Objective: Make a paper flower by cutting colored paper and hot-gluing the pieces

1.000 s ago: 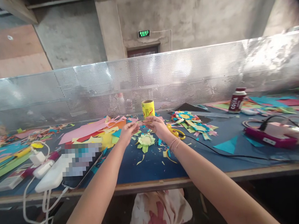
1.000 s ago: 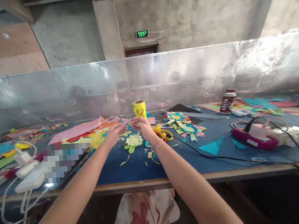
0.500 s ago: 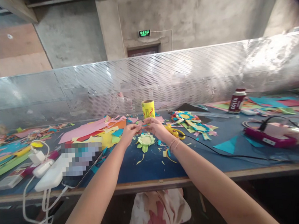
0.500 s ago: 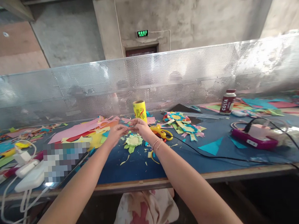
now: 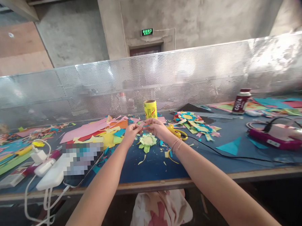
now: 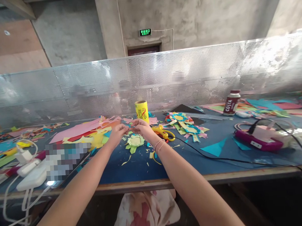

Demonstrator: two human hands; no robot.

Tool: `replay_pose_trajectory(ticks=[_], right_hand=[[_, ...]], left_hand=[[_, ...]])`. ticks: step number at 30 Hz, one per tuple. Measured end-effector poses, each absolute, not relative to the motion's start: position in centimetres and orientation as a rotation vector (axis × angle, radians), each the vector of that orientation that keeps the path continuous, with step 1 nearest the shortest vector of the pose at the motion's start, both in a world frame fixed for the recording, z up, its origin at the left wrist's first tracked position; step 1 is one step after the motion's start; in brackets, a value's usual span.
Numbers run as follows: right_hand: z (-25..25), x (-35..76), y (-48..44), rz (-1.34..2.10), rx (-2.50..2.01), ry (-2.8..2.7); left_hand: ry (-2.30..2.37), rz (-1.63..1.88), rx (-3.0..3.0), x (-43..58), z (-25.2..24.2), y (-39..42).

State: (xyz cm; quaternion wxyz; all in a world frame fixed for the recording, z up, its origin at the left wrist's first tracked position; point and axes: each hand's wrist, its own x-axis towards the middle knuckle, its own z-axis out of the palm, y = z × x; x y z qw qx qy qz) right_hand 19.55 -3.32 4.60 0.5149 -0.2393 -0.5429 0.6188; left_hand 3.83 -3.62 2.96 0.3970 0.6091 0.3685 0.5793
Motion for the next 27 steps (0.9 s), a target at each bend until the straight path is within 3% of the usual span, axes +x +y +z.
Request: replay_pose_trajectory(ticks=[27], right_hand=[[4.29,19.92,-2.85,1.536,-0.606,-1.332]], left_hand=[[1.117,1.536,1.707,3.80,3.59,-4.08]])
